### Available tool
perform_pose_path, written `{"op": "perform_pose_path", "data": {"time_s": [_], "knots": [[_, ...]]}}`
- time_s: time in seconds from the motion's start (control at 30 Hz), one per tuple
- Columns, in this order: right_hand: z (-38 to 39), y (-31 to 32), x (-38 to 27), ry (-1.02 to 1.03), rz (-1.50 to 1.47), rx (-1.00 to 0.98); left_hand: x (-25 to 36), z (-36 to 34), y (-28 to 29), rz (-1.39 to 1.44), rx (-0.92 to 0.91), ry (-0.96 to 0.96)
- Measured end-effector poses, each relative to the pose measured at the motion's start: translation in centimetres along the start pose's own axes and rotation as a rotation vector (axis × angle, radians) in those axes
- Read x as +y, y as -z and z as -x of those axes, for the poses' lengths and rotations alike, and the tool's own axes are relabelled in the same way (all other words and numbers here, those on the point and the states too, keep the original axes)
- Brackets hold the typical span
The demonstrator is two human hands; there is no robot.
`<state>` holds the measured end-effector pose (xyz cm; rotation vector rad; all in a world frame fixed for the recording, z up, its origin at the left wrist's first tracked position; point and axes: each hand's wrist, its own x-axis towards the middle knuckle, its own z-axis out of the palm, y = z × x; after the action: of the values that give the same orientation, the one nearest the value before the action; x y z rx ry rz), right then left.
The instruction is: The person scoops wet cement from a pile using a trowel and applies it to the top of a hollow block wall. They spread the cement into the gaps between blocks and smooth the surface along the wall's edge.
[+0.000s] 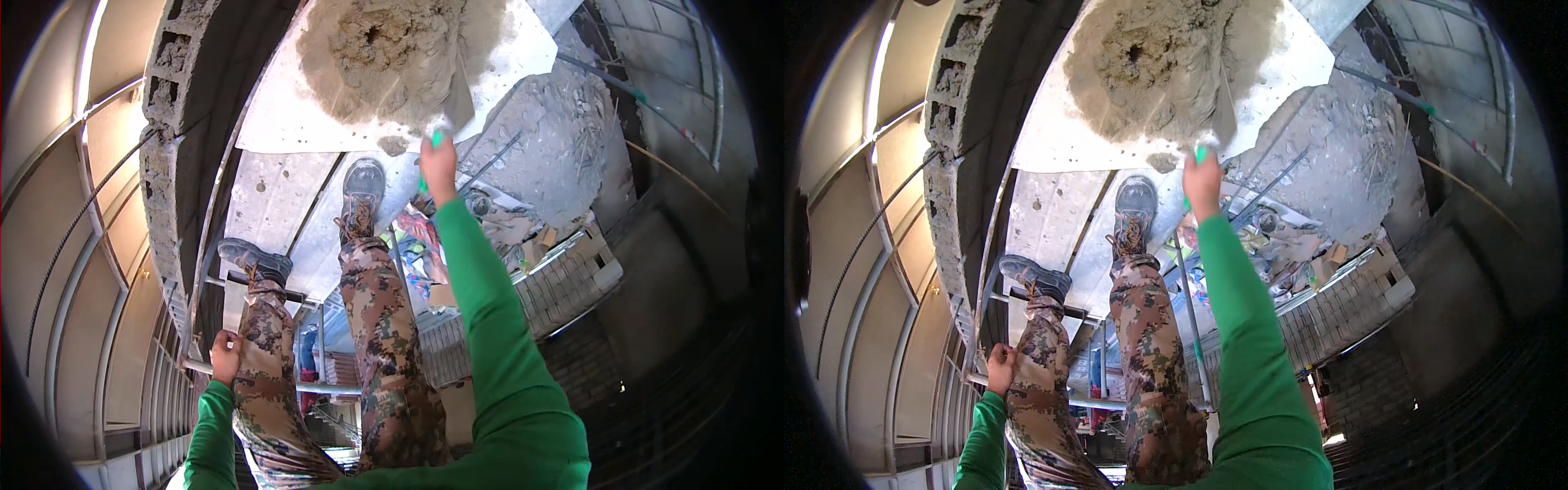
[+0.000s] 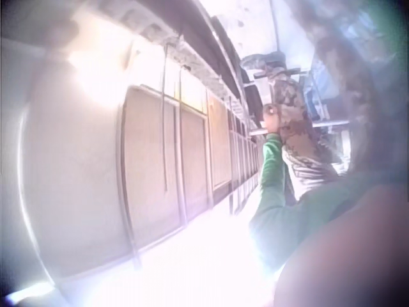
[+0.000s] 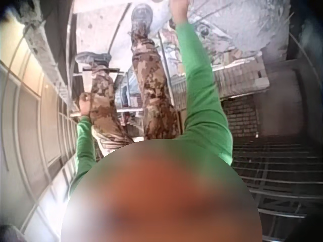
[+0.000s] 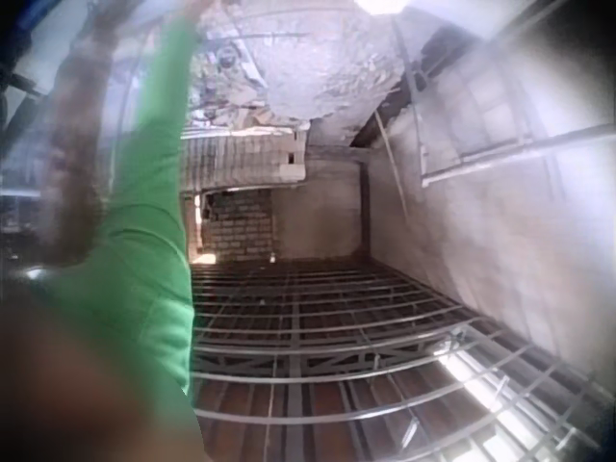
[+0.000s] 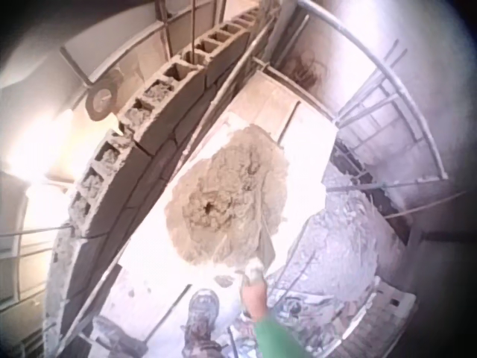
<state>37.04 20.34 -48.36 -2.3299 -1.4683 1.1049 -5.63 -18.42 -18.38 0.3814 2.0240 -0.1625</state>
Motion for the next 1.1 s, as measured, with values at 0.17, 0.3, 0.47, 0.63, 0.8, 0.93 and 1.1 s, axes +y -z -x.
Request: {"op": "perform_pose_path", "data": {"time_s": [0.17, 0.3, 0.47, 0.63, 0.8, 0.93, 1.1], "knots": [[11.6, 2.3, 7.7, -0.416, -0.346, -0.178, 1.7, 0.7, -0.1, -0.07, -0.003, -0.033], [8.3, -3.9, 9.0, -0.646, -0.68, -0.223, 0.9, -0.5, 0.4, -0.027, -0.003, -0.03], [-9.4, -3.4, -5.5, -0.483, -0.868, -0.414, 1.9, -0.3, 0.9, -0.053, -0.002, -0.094], [-8.8, 0.6, -4.8, -0.345, -0.985, -0.483, 3.6, 0.4, 0.6, -0.039, -0.059, 0.066], [-7.2, -1.5, -4.6, -0.013, -0.373, 0.128, 4.2, 0.4, 0.1, -0.127, -0.076, -0.06], [-5.8, -5.1, -3.5, 0.055, -0.063, 0.317, 2.0, 0.0, 0.1, -0.058, -0.072, -0.068], [3.5, -4.0, 3.8, -0.323, -0.641, 0.095, 5.7, 0.9, 0.2, -0.067, -0.087, 0.014]]}}
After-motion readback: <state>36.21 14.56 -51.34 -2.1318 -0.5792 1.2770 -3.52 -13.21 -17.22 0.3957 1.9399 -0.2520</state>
